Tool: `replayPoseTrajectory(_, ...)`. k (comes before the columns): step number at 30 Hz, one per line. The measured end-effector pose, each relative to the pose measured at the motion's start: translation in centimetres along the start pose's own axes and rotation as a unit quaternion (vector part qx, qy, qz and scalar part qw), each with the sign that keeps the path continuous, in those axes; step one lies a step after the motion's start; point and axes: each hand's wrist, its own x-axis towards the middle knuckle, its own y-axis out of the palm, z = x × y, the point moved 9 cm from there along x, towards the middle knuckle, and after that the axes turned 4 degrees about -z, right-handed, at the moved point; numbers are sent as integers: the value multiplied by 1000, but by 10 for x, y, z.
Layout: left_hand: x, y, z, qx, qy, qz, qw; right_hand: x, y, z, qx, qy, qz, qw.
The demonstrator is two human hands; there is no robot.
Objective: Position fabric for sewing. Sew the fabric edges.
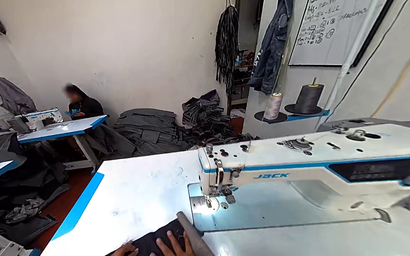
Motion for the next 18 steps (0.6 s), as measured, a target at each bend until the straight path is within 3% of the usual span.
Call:
replayPoseTrajectory(3, 7, 34, -29, 21, 33, 45, 998, -47, -6, -30, -5, -2, -61, 998)
replayPoseTrajectory(6, 72, 84, -81, 1, 104, 86, 991, -111, -28, -93, -7, 87, -71, 994)
replayPoseTrajectory(9, 127, 135, -129, -3, 94, 185, 978, -159, -42, -162, -10, 157, -62, 986)
replayPoseTrajectory(11, 163, 156, -154, 0, 102, 207, 973, -179, -60, -198, -17, 205, -47, 978)
replayPoseTrajectory(14, 177, 160, -160, -7, 120, 219, 968, -163, -84, -195, -35, 225, -75, 971)
replayPoseTrajectory(16, 176, 157, -159, -16, 114, 207, 972, -134, -92, -177, -51, 151, -156, 975)
replayPoseTrajectory(18, 174, 151, -155, -12, 53, 193, 980, -117, -78, -175, -14, 101, -121, 987)
